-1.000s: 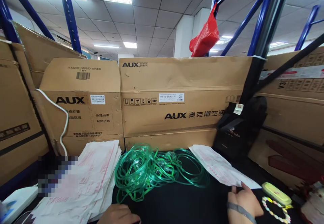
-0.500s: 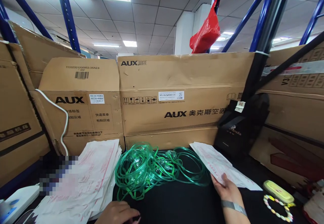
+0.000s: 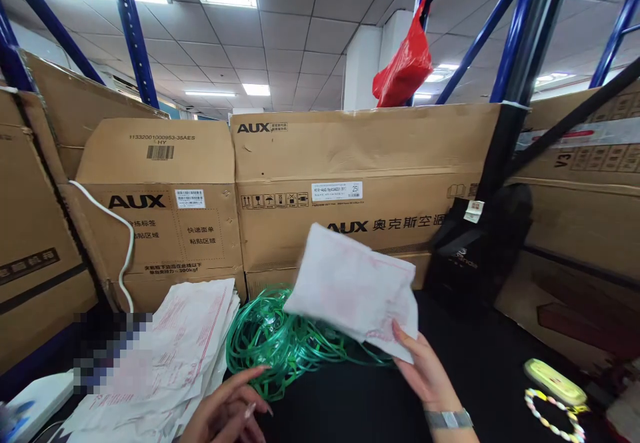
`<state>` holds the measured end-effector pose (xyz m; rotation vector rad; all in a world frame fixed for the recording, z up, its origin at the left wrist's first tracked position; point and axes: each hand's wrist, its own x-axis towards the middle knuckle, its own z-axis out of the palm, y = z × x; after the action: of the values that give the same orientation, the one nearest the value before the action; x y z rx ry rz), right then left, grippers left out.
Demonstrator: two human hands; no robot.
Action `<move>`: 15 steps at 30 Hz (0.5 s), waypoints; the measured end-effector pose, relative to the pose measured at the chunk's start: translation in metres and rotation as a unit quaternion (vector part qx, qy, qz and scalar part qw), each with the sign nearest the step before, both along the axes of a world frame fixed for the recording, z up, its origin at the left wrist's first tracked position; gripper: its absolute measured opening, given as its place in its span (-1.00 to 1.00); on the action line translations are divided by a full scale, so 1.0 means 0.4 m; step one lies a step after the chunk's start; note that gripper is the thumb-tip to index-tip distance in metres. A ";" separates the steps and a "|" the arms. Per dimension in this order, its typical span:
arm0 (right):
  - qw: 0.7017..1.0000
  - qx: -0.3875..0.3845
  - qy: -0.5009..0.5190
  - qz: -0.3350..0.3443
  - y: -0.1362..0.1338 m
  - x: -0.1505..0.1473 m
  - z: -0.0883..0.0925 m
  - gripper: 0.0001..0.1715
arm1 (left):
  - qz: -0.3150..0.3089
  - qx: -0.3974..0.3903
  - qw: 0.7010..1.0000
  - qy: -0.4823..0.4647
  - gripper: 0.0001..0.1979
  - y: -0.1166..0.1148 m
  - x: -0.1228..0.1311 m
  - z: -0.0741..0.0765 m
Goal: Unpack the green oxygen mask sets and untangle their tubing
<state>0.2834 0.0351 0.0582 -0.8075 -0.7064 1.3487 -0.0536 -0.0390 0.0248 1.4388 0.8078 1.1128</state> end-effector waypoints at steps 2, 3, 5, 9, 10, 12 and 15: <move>0.994 -0.001 -0.034 0.105 -0.013 -0.038 -0.004 -0.68 | 0.029 -0.039 0.996 -0.080 -0.52 -0.006 -0.004 0.022; 0.987 0.002 -0.050 0.150 -0.018 -0.058 -0.007 -0.68 | 0.061 -0.043 0.992 -0.105 -0.55 -0.007 -0.007 0.032; 0.974 0.012 -0.074 0.214 -0.025 -0.096 -0.013 -0.67 | 0.143 -0.035 0.980 -0.135 -0.61 -0.009 -0.013 0.049; 0.961 0.029 -0.087 0.262 -0.024 -0.135 -0.026 -0.67 | 0.236 0.000 0.958 -0.164 -0.58 -0.011 -0.013 0.063; 0.958 0.032 -0.089 0.270 -0.022 -0.137 -0.029 -0.67 | 0.244 0.003 0.955 -0.166 -0.56 -0.012 -0.012 0.062; 0.952 0.036 -0.098 0.286 -0.021 -0.136 -0.032 -0.63 | 0.260 0.007 0.952 -0.163 -0.51 -0.014 -0.008 0.054; 0.944 0.042 -0.116 0.307 -0.025 -0.131 -0.033 -0.58 | 0.262 0.003 0.956 -0.135 -0.50 -0.020 -0.008 0.036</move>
<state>0.2311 0.0251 0.0452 -0.7092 -1.2675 1.7758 -0.0568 -0.0471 0.0393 1.0639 1.0169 1.6722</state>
